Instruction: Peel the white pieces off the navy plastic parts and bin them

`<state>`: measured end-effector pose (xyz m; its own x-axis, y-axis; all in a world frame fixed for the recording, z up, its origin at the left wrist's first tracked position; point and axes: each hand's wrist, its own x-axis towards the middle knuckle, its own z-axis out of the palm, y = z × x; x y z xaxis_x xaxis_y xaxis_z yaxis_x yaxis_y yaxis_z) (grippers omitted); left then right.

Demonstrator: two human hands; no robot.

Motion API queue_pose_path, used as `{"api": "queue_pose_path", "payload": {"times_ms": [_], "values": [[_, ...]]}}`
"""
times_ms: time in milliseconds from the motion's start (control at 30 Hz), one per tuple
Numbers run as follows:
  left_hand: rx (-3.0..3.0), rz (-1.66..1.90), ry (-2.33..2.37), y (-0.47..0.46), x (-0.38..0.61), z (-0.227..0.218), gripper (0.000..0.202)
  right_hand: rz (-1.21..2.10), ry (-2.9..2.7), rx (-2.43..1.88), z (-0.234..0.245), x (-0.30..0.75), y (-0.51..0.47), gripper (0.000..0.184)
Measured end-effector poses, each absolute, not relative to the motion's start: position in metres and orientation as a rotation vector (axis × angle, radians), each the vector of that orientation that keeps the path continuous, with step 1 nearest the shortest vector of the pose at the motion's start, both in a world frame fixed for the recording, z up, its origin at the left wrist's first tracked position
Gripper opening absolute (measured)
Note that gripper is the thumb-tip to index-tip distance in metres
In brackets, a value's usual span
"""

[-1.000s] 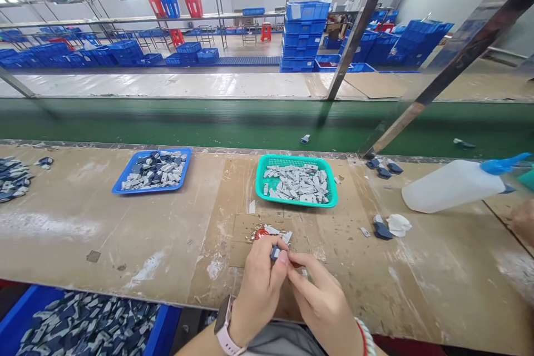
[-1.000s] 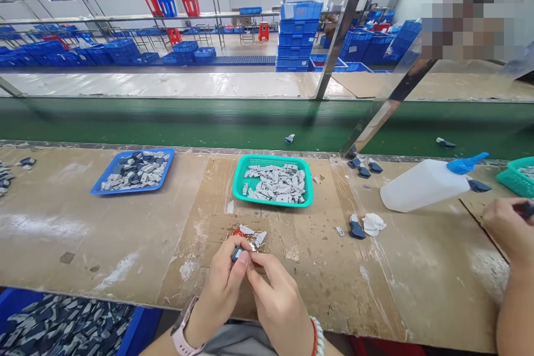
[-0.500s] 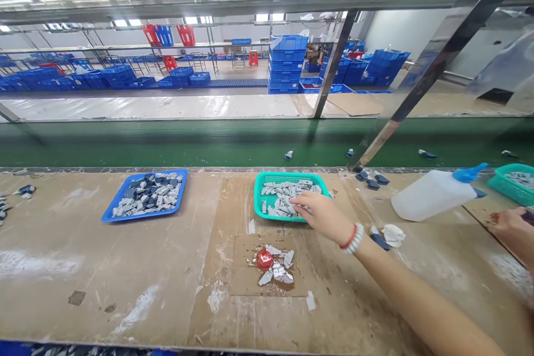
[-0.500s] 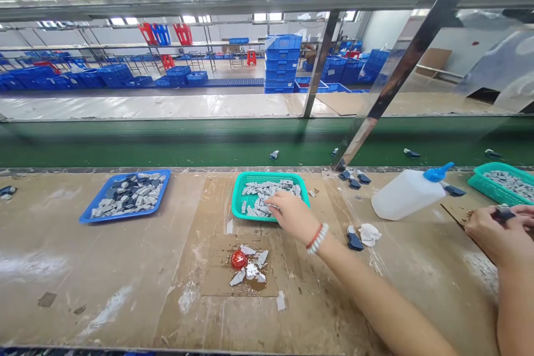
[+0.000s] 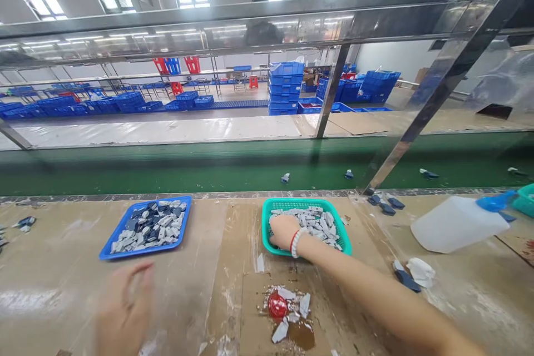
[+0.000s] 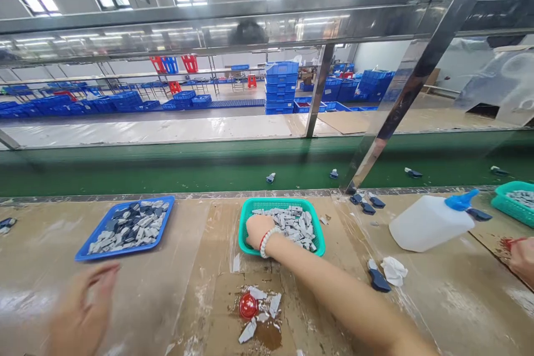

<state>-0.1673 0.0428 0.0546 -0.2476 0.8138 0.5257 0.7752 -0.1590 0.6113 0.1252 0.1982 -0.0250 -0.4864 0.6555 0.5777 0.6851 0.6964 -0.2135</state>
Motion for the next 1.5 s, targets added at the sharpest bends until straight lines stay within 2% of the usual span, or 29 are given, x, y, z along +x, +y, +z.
{"api": "queue_pose_path", "payload": {"times_ms": [67,133,267,367,433,567,633,833,1033,1167,1267,1367,1500], "values": [[2.324,1.109,1.851,0.109,-0.142,0.05,0.028,-0.097,-2.218,-1.033,-0.028,0.122,0.2,0.049],[2.488,0.884,1.668,0.181,-0.106,0.045,0.022,-0.122,-2.173,-1.055,-0.029,0.117,0.202,0.041],[2.687,0.5,1.387,0.299,-0.031,0.031,0.025,-0.124,-2.115,-1.087,-0.023,0.117,0.204,0.03],[2.708,0.353,1.325,0.347,0.001,0.021,0.025,-0.081,-2.137,-1.068,-0.008,0.133,0.193,0.022],[2.691,0.331,1.322,0.362,0.01,0.018,0.029,0.108,-2.19,-1.044,0.002,0.154,0.179,0.015],[2.635,0.365,1.331,0.372,0.006,0.018,0.032,0.871,-2.117,-1.022,0.008,0.202,0.14,0.013],[2.601,0.389,1.345,0.372,-0.003,0.019,0.032,0.995,-2.024,-1.043,-0.002,0.22,0.119,0.014],[2.464,0.572,1.406,0.322,-0.05,0.029,0.03,0.71,-1.934,-1.205,-0.049,0.236,0.063,0.018],[2.129,0.83,1.383,0.179,-0.101,0.035,0.028,0.688,-1.865,-1.441,-0.053,0.243,0.043,0.026],[1.562,1.064,1.256,0.074,-0.11,0.013,0.028,0.785,-1.886,-1.354,-0.041,0.229,0.033,0.017],[1.216,1.142,1.236,0.014,-0.1,-0.01,0.029,0.741,-1.959,-1.207,-0.039,0.207,0.018,0.016],[1.01,1.222,1.267,-0.023,-0.086,-0.024,0.024,0.621,-2.049,-1.108,-0.046,0.191,0.007,0.021],[0.853,1.317,1.267,-0.044,-0.075,-0.026,0.027,0.491,-2.155,-1.099,-0.052,0.189,0.002,0.024]]}}
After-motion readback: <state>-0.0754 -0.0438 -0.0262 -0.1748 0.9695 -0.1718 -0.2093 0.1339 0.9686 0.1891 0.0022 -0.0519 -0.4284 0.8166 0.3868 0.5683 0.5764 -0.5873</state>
